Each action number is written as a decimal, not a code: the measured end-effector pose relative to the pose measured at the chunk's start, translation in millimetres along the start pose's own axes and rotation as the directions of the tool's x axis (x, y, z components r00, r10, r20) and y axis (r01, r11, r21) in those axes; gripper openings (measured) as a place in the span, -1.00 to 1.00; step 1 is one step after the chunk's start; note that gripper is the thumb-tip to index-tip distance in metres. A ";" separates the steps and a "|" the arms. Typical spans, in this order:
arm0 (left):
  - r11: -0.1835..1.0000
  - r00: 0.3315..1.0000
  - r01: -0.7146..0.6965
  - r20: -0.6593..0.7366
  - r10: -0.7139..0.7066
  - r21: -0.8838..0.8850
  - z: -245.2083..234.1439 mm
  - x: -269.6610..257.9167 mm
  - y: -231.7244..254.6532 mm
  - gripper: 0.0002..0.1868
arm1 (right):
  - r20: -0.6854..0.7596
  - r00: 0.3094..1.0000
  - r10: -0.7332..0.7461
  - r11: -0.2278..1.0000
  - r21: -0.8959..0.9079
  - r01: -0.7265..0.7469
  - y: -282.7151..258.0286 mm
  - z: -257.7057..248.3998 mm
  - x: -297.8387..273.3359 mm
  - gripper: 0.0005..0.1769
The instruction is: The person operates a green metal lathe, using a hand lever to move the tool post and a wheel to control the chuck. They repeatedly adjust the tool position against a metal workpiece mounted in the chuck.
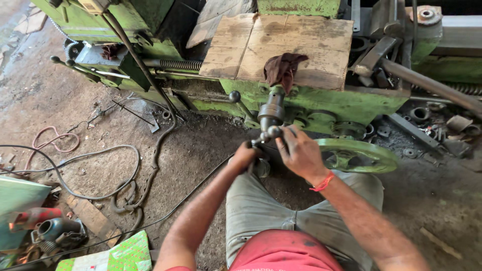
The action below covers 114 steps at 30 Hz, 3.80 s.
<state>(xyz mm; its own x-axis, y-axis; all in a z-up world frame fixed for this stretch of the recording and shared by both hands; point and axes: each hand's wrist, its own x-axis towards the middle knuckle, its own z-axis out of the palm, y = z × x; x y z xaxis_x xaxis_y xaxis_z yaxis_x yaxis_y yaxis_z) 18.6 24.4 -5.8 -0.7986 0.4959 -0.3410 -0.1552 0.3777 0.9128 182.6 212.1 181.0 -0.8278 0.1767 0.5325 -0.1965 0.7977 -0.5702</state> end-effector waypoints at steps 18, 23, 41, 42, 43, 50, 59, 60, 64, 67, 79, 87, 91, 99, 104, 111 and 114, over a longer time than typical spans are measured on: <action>0.984 0.974 -0.024 0.219 0.063 -0.177 110.0 7.5 -25.7 -0.65 | 0.410 0.907 -0.092 0.683 -0.637 0.357 -36.0 107.1 68.5 -0.88; 0.963 0.960 0.223 0.203 -0.190 -0.154 17.0 -13.0 13.5 -0.63 | -0.029 0.992 -0.121 0.957 -0.268 0.109 -16.0 47.2 45.5 -0.82; 0.843 0.934 0.356 0.115 -0.339 -0.403 -8.7 -56.0 69.7 -0.83 | -0.190 0.947 0.258 0.948 0.241 -0.210 7.6 -56.7 -18.4 -0.81; 0.822 0.945 0.324 0.196 -0.261 -0.469 -32.2 -53.2 69.6 -0.80 | -0.166 0.959 0.230 0.955 0.230 -0.189 4.9 -60.5 -18.6 -0.81; 0.791 0.947 0.297 0.268 -0.175 -0.535 -48.9 -52.5 72.5 -0.75 | -0.140 0.960 0.242 0.952 0.223 -0.207 4.5 -64.8 -18.9 -0.81; 0.293 0.672 0.619 0.685 0.283 -0.728 -59.6 -67.7 116.9 -0.42 | -0.006 0.972 0.236 0.953 0.195 -0.230 15.7 -55.1 -13.9 -0.77; 0.057 0.630 0.746 0.730 0.263 -0.664 -58.0 -57.2 117.6 -0.45 | -0.058 0.974 0.218 0.975 -0.024 -0.220 15.9 46.0 -6.6 -0.65; 0.060 0.646 0.729 0.715 0.266 -0.681 -56.8 -61.1 121.5 -0.44 | -0.097 0.972 0.216 0.976 0.064 -0.210 22.4 54.9 -10.0 -0.68; 0.021 0.728 0.668 0.658 0.193 -0.744 -46.3 -84.2 147.0 -0.32 | 0.031 0.933 0.360 0.805 0.495 -0.327 47.1 91.6 -29.0 -0.60; -0.039 0.700 0.687 0.648 0.301 -0.725 -33.9 -96.2 176.0 -0.40 | 0.256 0.841 0.477 0.495 0.712 -0.498 60.3 116.7 -41.4 -0.59; -0.116 0.794 0.585 0.537 0.286 -0.803 32.1 -118.7 209.0 -0.44 | 0.578 0.730 0.364 0.056 0.769 -0.637 78.9 131.3 -36.5 -0.56; -0.043 0.894 0.417 0.402 0.200 -0.908 58.1 -106.6 182.6 -0.78 | 0.694 0.638 0.334 -0.040 0.686 -0.726 61.5 15.8 15.3 -0.55; 0.061 0.915 0.359 0.364 0.173 -0.931 66.7 -107.9 182.7 -0.79 | 0.277 0.907 0.317 0.887 0.252 -0.387 32.6 -32.0 40.3 -0.64; 0.393 0.971 0.184 0.230 0.071 -0.901 96.0 -106.7 169.5 -0.79 | 0.151 0.977 0.147 0.972 0.160 -0.171 -30.7 -70.6 78.4 -0.75; 0.493 0.991 0.116 0.136 0.005 -0.862 109.1 -92.1 145.5 -0.85 | 0.326 0.943 0.065 0.959 -0.281 0.031 -55.5 -31.6 82.0 -0.67; 0.493 0.993 0.100 0.120 0.010 -0.864 142.4 -77.0 101.6 -0.67 | 0.437 0.860 -0.265 0.871 -0.274 0.408 -53.9 25.9 75.8 -0.57; 0.541 0.988 0.045 0.116 0.098 -0.840 150.8 -67.4 77.1 -0.73 | 0.554 0.783 -0.281 0.797 -0.320 0.513 -46.9 50.7 82.8 -0.55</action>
<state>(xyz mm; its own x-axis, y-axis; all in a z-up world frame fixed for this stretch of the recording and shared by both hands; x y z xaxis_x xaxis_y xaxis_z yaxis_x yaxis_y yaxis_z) 148.1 138.0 53.7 -0.7370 0.6179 -0.2738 -0.6084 -0.4301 0.6670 96.6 160.1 220.2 -0.8844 -0.4058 0.2306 -0.4129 0.9106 0.0189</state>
